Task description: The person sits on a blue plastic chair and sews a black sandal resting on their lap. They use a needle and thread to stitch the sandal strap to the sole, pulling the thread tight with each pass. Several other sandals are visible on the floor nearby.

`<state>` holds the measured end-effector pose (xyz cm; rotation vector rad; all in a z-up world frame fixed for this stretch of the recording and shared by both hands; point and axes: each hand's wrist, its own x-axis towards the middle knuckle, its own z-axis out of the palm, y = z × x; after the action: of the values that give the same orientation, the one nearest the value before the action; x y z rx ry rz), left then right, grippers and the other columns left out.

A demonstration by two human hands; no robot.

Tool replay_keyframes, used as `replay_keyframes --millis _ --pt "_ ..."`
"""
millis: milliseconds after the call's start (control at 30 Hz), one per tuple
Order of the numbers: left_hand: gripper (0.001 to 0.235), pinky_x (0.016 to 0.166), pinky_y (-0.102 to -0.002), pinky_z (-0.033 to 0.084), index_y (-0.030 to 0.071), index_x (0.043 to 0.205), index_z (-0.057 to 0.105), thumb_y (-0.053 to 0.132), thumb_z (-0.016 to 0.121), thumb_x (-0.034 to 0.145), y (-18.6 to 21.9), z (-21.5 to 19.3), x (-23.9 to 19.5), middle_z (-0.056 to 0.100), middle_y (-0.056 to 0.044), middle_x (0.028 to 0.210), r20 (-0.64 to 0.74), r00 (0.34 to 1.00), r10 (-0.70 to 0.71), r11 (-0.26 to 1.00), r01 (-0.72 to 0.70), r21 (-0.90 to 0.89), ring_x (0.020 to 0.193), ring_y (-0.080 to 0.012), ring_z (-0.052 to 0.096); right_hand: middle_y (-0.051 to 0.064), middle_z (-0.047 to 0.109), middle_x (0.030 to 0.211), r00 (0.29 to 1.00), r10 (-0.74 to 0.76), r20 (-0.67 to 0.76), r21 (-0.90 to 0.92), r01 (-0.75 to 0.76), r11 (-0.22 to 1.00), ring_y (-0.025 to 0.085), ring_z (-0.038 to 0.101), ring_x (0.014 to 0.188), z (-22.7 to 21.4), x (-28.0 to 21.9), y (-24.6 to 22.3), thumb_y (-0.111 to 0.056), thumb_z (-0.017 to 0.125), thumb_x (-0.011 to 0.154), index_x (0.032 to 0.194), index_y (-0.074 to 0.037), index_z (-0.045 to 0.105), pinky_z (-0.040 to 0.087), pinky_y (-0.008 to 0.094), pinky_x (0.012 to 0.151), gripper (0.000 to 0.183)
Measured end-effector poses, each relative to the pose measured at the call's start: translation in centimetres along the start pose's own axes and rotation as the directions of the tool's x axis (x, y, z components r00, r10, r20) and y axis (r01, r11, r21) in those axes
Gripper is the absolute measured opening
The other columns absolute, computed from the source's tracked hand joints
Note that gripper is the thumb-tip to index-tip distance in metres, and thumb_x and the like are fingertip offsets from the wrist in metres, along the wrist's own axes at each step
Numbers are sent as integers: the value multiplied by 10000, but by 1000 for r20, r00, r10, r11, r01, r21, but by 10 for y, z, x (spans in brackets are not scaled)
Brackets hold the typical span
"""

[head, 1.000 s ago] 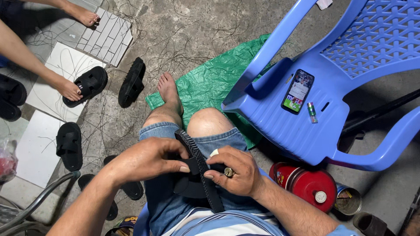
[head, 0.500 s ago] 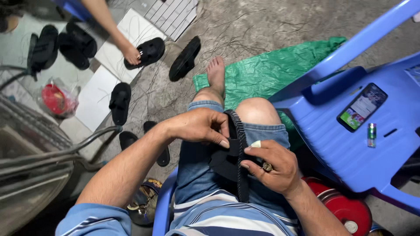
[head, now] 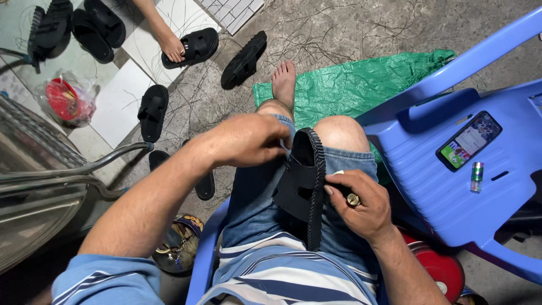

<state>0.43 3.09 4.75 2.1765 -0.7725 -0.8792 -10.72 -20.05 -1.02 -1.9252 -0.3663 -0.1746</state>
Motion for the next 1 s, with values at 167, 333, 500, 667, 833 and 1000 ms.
replay_keyframes --millis 167,333,500,667,833,1000 --pt "201 600 -456 546 169 902 632 173 681 707 -49 -5 -30 599 -94 773 -243 946 -215 752 319 576 694 -304 650 101 670 756 999 40 3 45 -40 998 232 667 679 -1 2 -2 -35 688 734 878 -41 693 516 312 593 144" --pt "168 631 -371 513 79 808 664 177 552 730 -61 -38 -87 623 -103 770 -322 526 -787 421 840 343 727 -238 616 34 674 834 959 158 235 -78 -144 987 149 649 710 -28 -5 -7 -152 637 776 937 -121 670 506 254 581 167" --pt "602 969 -395 419 313 1332 389 127 565 787 -44 -34 -94 498 -15 1221 -64 480 -875 336 697 634 1138 -222 491 -28 648 1050 686 476 550 -395 -288 872 112 646 904 -85 -2 -12 -392 633 725 1129 -248 615 494 259 783 429" --pt "623 925 -564 258 193 1292 440 539 551 786 -16 26 -42 408 -96 1368 -222 971 90 930 -2 368 1211 -329 407 75 565 1165 855 237 461 -331 -82 940 207 510 1076 -101 15 -24 -165 407 886 1264 -52 485 356 314 964 403" --pt "736 911 -484 315 76 1309 375 532 592 774 -1 69 -18 539 -135 1207 -356 901 247 963 -187 195 1126 -306 499 22 585 1009 753 248 610 -446 67 892 196 603 865 -77 39 -30 -201 540 817 1239 -249 529 451 302 706 425" --pt "772 776 -396 413 42 1320 340 483 648 766 -4 95 -15 568 -125 929 -476 843 252 967 -228 109 829 -314 550 33 569 943 733 146 664 -424 210 881 234 576 783 -68 46 -24 -221 580 812 1191 -280 568 439 350 636 383"
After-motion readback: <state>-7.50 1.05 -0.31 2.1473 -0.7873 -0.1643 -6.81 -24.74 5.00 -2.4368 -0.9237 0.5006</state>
